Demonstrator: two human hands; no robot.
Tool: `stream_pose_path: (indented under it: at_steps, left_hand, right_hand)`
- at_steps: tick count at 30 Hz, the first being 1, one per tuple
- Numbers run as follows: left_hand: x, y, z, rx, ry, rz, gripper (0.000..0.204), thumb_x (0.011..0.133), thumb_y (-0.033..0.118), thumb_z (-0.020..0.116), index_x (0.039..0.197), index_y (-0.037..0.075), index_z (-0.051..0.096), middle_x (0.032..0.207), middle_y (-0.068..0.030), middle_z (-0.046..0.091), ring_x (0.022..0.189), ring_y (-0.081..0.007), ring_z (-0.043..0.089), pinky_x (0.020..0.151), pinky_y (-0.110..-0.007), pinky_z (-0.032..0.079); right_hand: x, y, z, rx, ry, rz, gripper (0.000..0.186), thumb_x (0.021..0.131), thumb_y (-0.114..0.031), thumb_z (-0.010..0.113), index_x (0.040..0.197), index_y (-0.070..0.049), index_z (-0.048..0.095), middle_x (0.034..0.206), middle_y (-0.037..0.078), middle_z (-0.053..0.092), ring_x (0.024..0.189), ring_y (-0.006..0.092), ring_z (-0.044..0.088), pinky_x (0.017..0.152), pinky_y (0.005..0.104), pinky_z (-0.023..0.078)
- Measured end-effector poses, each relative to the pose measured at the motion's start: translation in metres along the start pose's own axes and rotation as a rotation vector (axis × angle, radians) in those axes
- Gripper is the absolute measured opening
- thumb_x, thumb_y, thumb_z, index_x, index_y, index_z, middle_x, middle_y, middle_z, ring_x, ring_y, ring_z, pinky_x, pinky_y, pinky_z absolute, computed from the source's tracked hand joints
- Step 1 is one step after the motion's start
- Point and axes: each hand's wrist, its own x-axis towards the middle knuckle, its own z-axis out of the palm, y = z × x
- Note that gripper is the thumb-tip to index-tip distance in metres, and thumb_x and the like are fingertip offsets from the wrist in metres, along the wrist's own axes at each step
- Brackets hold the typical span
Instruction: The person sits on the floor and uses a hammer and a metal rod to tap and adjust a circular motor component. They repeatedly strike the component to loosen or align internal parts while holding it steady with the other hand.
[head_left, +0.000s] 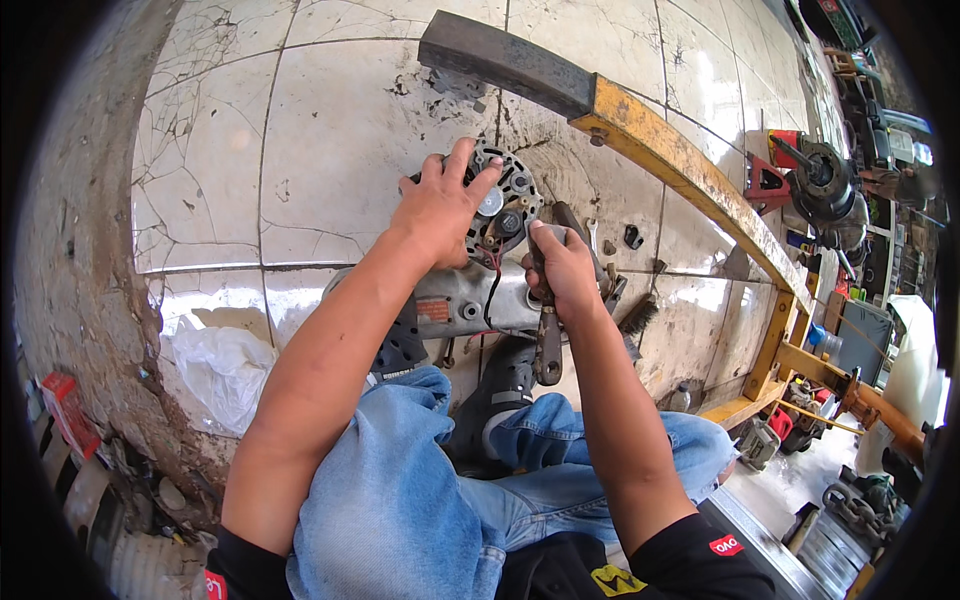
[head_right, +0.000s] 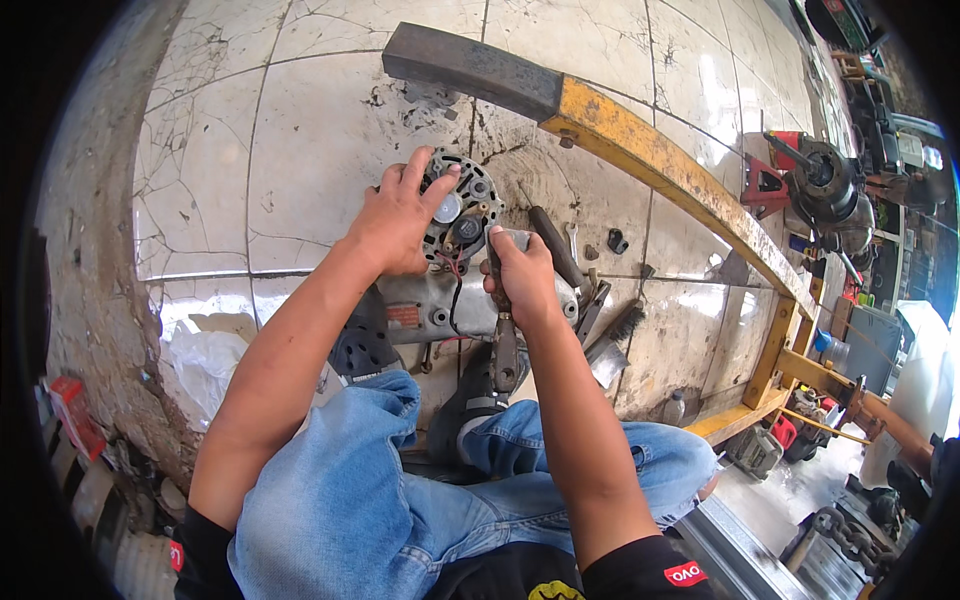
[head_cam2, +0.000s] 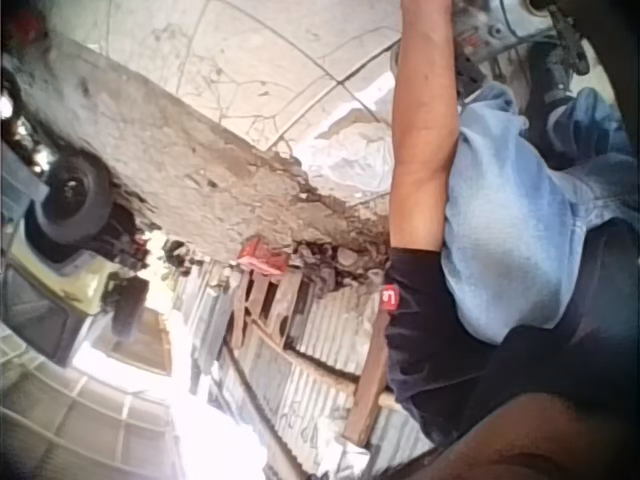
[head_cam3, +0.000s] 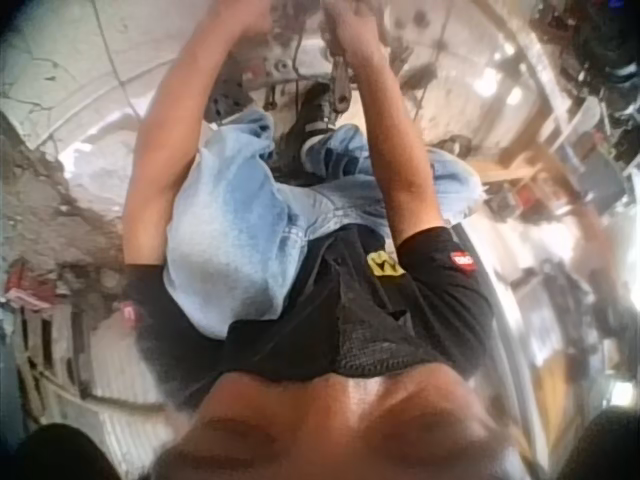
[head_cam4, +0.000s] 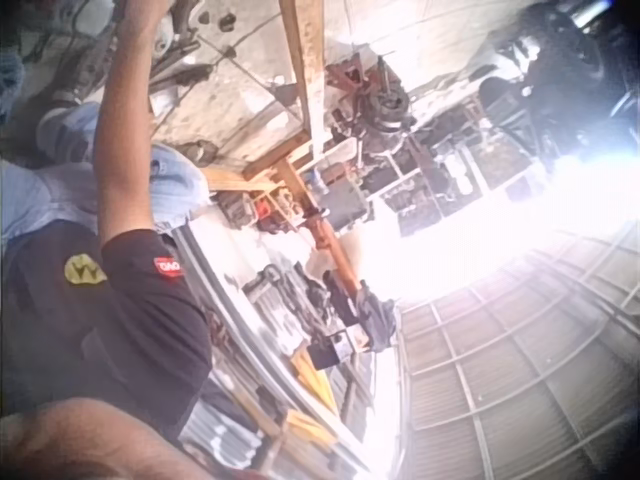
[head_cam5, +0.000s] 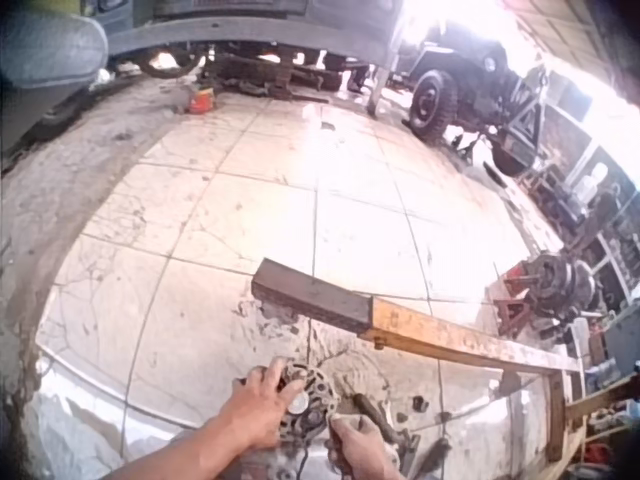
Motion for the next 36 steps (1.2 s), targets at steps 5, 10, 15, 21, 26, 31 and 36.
stream_pose_path:
  at_steps: [5, 10, 15, 21, 26, 31, 36]
  left_hand:
    - [-0.001, 0.001, 0.005, -0.03, 0.04, -0.006, 0.12, 0.058, 0.019, 0.09, 0.158, 0.023, 0.024, 0.162, -0.0162, 0.012, 0.139, -0.0431, 0.034, 0.107, -0.054, 0.046]
    - [0.002, -0.005, 0.013, -0.043, 0.091, 0.022, 0.117, 0.059, 0.017, 0.089, 0.158, 0.026, 0.026, 0.161, -0.0124, 0.015, 0.136, -0.0421, 0.037, 0.102, -0.06, 0.046]
    - [0.003, -0.003, 0.011, -0.055, 0.085, 0.022, 0.118, 0.058, 0.016, 0.089, 0.157, 0.025, 0.027, 0.162, -0.0128, 0.014, 0.136, -0.0424, 0.037, 0.103, -0.061, 0.045]
    - [0.002, -0.007, 0.014, -0.046, 0.113, 0.049, 0.12, 0.056, 0.022, 0.091, 0.158, 0.025, 0.027, 0.163, -0.0148, 0.014, 0.142, -0.0431, 0.029, 0.107, -0.066, 0.039]
    - [-0.004, 0.003, 0.012, -0.014, 0.116, 0.013, 0.132, 0.051, 0.032, 0.095, 0.16, 0.021, 0.02, 0.165, -0.0187, 0.005, 0.15, -0.0477, 0.013, 0.109, -0.077, 0.028]
    - [-0.011, 0.017, 0.015, -0.056, 0.164, -0.072, 0.14, 0.048, 0.051, 0.096, 0.161, 0.022, 0.017, 0.166, -0.019, 0.005, 0.151, -0.0464, 0.011, 0.106, -0.079, 0.029]
    - [-0.007, 0.014, 0.016, 0.014, 0.155, -0.044, 0.141, 0.047, 0.055, 0.096, 0.16, 0.023, 0.019, 0.166, -0.0181, 0.006, 0.15, -0.0455, 0.014, 0.102, -0.075, 0.038]
  right_hand:
    - [0.005, 0.003, -0.001, 0.03, 0.008, -0.025, 0.027, 0.097, -0.03, 0.066, 0.102, -0.006, 0.055, 0.068, 0.006, 0.063, 0.044, 0.0127, 0.055, 0.037, 0.0273, 0.038]
    - [0.005, 0.002, -0.001, 0.018, -0.027, -0.029, 0.029, 0.097, -0.029, 0.066, 0.101, -0.002, 0.055, 0.068, 0.006, 0.063, 0.044, 0.013, 0.055, 0.038, 0.0274, 0.04]
    - [0.027, -0.009, -0.013, 0.193, 0.097, -0.046, 0.023, 0.099, -0.027, 0.062, 0.103, -0.005, 0.054, 0.078, 0.008, 0.063, 0.053, 0.0138, 0.057, 0.042, 0.0283, 0.043]
    - [0.007, 0.01, -0.039, 0.139, 0.111, -0.035, 0.035, 0.099, -0.021, 0.063, 0.123, -0.003, 0.046, 0.084, 0.01, 0.064, 0.056, 0.0169, 0.06, 0.051, 0.0291, 0.051]
    - [-0.004, 0.026, -0.038, 0.132, 0.004, -0.194, 0.047, 0.097, -0.014, 0.066, 0.136, -0.004, 0.043, 0.096, 0.011, 0.063, 0.064, 0.0152, 0.061, 0.051, 0.0282, 0.052]
    - [-0.017, 0.016, -0.021, 0.007, 0.01, -0.253, 0.057, 0.094, -0.011, 0.067, 0.141, -0.004, 0.035, 0.102, 0.013, 0.062, 0.071, 0.0144, 0.062, 0.052, 0.0289, 0.054]
    - [-0.012, 0.02, -0.014, 0.133, -0.008, -0.19, 0.049, 0.094, -0.019, 0.07, 0.128, 0.001, 0.04, 0.092, 0.011, 0.063, 0.061, 0.0156, 0.063, 0.05, 0.0281, 0.051]
